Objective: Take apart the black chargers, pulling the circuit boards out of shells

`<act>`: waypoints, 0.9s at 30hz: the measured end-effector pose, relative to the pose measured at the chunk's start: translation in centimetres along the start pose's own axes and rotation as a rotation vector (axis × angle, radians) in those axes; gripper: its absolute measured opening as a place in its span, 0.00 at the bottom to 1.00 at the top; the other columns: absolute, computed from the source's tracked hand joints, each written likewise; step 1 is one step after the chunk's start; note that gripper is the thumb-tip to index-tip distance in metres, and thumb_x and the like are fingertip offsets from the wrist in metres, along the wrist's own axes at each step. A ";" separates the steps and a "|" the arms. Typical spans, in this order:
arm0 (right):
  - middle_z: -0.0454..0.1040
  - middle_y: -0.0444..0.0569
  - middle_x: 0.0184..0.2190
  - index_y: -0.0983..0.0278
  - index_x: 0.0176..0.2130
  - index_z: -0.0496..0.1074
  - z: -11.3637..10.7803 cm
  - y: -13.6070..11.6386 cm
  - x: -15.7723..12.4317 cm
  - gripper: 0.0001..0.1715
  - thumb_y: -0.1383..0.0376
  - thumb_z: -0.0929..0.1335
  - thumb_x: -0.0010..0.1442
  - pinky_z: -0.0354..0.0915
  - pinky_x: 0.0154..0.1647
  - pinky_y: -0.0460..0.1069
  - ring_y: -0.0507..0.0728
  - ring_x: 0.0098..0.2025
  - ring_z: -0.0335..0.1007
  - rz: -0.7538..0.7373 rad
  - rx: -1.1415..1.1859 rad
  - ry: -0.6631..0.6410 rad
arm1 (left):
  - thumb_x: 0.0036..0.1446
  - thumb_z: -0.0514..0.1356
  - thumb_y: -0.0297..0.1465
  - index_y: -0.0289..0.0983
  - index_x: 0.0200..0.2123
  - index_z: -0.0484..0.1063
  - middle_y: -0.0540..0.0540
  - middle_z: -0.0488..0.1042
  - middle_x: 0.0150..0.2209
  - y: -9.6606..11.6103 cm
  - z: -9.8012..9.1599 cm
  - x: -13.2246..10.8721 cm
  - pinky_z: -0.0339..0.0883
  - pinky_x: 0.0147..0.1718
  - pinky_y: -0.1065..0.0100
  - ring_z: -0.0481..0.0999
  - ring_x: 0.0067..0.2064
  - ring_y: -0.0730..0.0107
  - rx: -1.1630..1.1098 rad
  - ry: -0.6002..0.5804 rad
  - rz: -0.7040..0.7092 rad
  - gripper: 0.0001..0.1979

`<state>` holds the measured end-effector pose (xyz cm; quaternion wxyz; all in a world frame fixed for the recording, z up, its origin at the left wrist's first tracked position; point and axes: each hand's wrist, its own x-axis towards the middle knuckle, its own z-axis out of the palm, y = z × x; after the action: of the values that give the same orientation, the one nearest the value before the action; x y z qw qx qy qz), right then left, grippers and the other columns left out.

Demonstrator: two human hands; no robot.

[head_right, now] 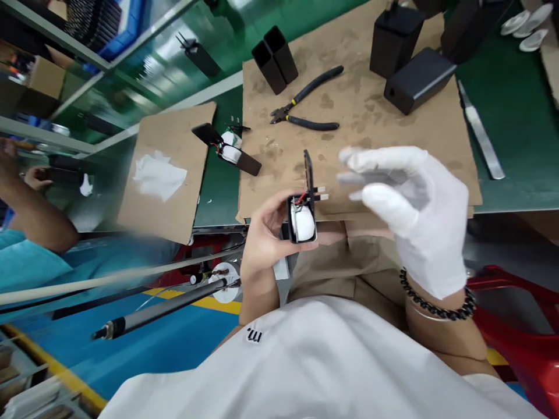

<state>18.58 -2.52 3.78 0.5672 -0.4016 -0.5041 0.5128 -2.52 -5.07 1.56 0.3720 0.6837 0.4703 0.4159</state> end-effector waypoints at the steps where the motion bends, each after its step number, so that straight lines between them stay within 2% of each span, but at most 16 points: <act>1: 0.83 0.44 0.43 0.52 0.46 0.82 -0.2 -0.4 0.2 0.14 0.51 0.72 0.65 0.79 0.40 0.54 0.61 0.43 0.82 0.087 -0.042 0.021 | 0.55 0.70 0.31 0.41 0.56 0.73 0.42 0.78 0.56 0.1 0.1 0.0 0.74 0.57 0.59 0.78 0.59 0.55 0.054 0.026 0.024 0.25; 3: 0.83 0.45 0.32 0.56 0.40 0.84 -0.6 -1.1 0.7 0.18 0.47 0.71 0.65 0.76 0.32 0.51 0.57 0.30 0.80 0.257 -0.150 -0.035 | 0.56 0.64 0.23 0.41 0.55 0.74 0.43 0.78 0.55 0.4 0.3 0.2 0.66 0.65 0.55 0.76 0.60 0.57 0.223 0.114 0.092 0.22; 4: 0.82 0.45 0.29 0.57 0.37 0.84 -0.8 -1.3 1.1 0.21 0.46 0.71 0.64 0.76 0.31 0.50 0.56 0.29 0.79 0.335 -0.186 -0.086 | 0.56 0.61 0.20 0.41 0.54 0.75 0.44 0.79 0.54 0.5 0.5 0.3 0.59 0.69 0.53 0.76 0.61 0.58 0.328 0.164 0.134 0.22; 7: 0.84 0.47 0.33 0.58 0.35 0.85 -1.5 -1.9 2.2 0.20 0.45 0.73 0.59 0.78 0.33 0.50 0.58 0.33 0.82 0.463 -0.246 -0.197 | 0.58 0.55 0.16 0.42 0.51 0.77 0.45 0.80 0.51 0.4 0.7 0.9 0.41 0.74 0.47 0.75 0.63 0.59 0.620 0.278 0.291 0.23; 9: 0.85 0.47 0.38 0.56 0.37 0.86 -1.8 -2.1 2.8 0.19 0.46 0.74 0.57 0.79 0.35 0.49 0.61 0.39 0.83 0.495 -0.290 -0.254 | 0.61 0.53 0.16 0.42 0.50 0.78 0.45 0.81 0.50 0.3 0.6 1.4 0.35 0.75 0.46 0.75 0.63 0.60 0.748 0.311 0.403 0.22; 11: 0.85 0.47 0.41 0.56 0.35 0.86 -1.9 -2.0 3.1 0.19 0.46 0.75 0.53 0.78 0.35 0.49 0.62 0.41 0.83 0.541 -0.318 -0.284 | 0.65 0.53 0.18 0.42 0.49 0.78 0.46 0.82 0.48 0.2 0.5 1.9 0.33 0.75 0.46 0.77 0.62 0.60 0.839 0.331 0.487 0.20; 14: 0.85 0.49 0.41 0.57 0.45 0.85 -1.9 -1.1 3.0 0.25 0.47 0.78 0.50 0.80 0.37 0.51 0.61 0.38 0.84 0.609 -0.198 -0.288 | 0.67 0.56 0.21 0.43 0.50 0.78 0.46 0.82 0.46 -0.1 0.6 2.8 0.31 0.75 0.43 0.79 0.60 0.59 0.897 0.338 0.568 0.16; 16: 0.85 0.51 0.39 0.57 0.51 0.83 -2.1 -0.3 2.7 0.29 0.48 0.78 0.53 0.81 0.38 0.53 0.61 0.36 0.84 0.592 -0.099 -0.277 | 0.67 0.57 0.23 0.44 0.51 0.77 0.46 0.82 0.47 -0.2 0.8 3.5 0.32 0.75 0.41 0.79 0.61 0.59 0.896 0.331 0.597 0.15; 19: 0.85 0.52 0.36 0.58 0.50 0.83 -2.8 0.3 2.6 0.28 0.44 0.74 0.59 0.82 0.37 0.54 0.61 0.35 0.84 0.502 -0.078 -0.191 | 0.68 0.55 0.23 0.44 0.52 0.76 0.46 0.82 0.48 -0.5 1.4 4.5 0.36 0.74 0.40 0.79 0.60 0.59 0.909 0.323 0.628 0.16; 21: 0.85 0.52 0.35 0.57 0.49 0.84 -3.4 0.1 2.8 0.28 0.43 0.74 0.59 0.83 0.39 0.54 0.62 0.36 0.85 0.469 -0.137 -0.147 | 0.67 0.53 0.21 0.42 0.52 0.76 0.45 0.82 0.48 -0.6 1.8 5.2 0.37 0.74 0.40 0.79 0.60 0.59 0.924 0.316 0.651 0.18; 24: 0.86 0.50 0.37 0.57 0.47 0.84 -4.1 -0.5 3.0 0.24 0.48 0.77 0.56 0.82 0.47 0.58 0.63 0.40 0.85 0.465 -0.243 -0.169 | 0.65 0.51 0.19 0.40 0.53 0.75 0.44 0.82 0.49 -0.9 2.6 5.8 0.39 0.74 0.41 0.79 0.59 0.60 0.919 0.301 0.650 0.20; 27: 0.84 0.48 0.46 0.55 0.47 0.84 -3.7 -0.2 2.4 0.18 0.54 0.78 0.57 0.76 0.60 0.60 0.64 0.51 0.82 0.283 -0.331 -0.050 | 0.63 0.52 0.19 0.40 0.56 0.74 0.41 0.81 0.51 -1.3 3.6 6.1 0.45 0.74 0.44 0.79 0.60 0.59 0.835 0.288 0.538 0.23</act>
<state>22.22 0.01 3.72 0.4031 -0.5433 -0.5338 0.5074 1.67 0.64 0.35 -0.1210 0.8065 0.4502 0.3635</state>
